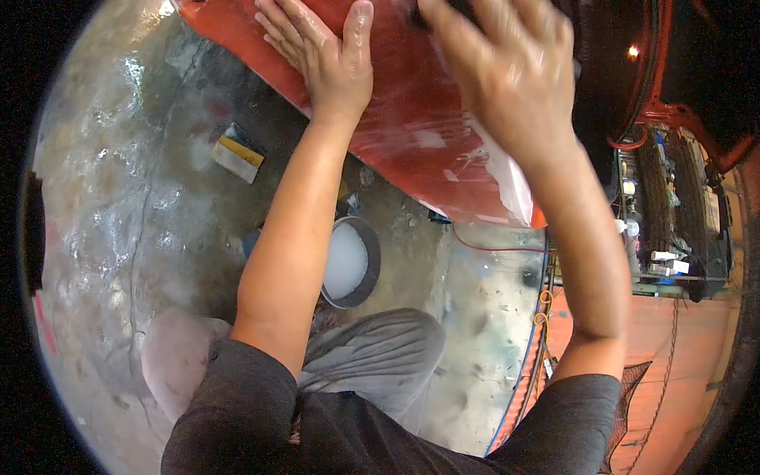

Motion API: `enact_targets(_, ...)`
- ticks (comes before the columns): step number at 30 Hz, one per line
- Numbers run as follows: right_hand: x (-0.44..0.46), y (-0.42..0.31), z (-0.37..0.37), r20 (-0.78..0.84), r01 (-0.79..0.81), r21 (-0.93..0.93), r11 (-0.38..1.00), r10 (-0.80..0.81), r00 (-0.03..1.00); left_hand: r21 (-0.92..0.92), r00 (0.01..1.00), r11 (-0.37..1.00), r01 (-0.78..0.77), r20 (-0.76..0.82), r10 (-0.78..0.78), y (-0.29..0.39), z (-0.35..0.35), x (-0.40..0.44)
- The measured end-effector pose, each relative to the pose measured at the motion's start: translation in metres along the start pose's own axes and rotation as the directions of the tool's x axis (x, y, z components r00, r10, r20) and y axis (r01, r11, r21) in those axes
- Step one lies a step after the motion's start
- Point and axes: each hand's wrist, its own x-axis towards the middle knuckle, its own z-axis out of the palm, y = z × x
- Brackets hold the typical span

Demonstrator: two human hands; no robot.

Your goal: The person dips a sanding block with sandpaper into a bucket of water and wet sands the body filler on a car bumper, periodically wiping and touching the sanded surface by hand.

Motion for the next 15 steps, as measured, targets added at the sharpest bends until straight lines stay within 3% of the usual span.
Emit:
enact_targets(4, -0.051, -0.009, -0.003, 0.153, 0.119, 0.019, 0.993, -0.121, 0.981, 0.004, 1.0, 1.0, -0.019, -0.021, 0.019, -0.006, 0.003, 0.001)
enact_targets(10, 0.003, 0.0, 0.004, -0.101, 0.039, -0.023, 0.999, -0.041, 0.994, 0.024, 0.999, 0.999, -0.023, -0.025, 0.024, -0.006, 0.004, 0.001)
enact_targets(13, -0.045, -0.014, -0.006, 0.083, 0.053, -0.038, 0.998, -0.05, 0.995, 0.039, 0.999, 0.999, -0.019, -0.031, 0.02, -0.005, 0.004, 0.002)
enact_targets(15, -0.037, -0.004, -0.004, 0.047, 0.056, 0.001, 0.998, -0.056, 0.997, 0.035, 0.999, 0.999, -0.023, -0.034, 0.024, -0.006, 0.005, 0.002)
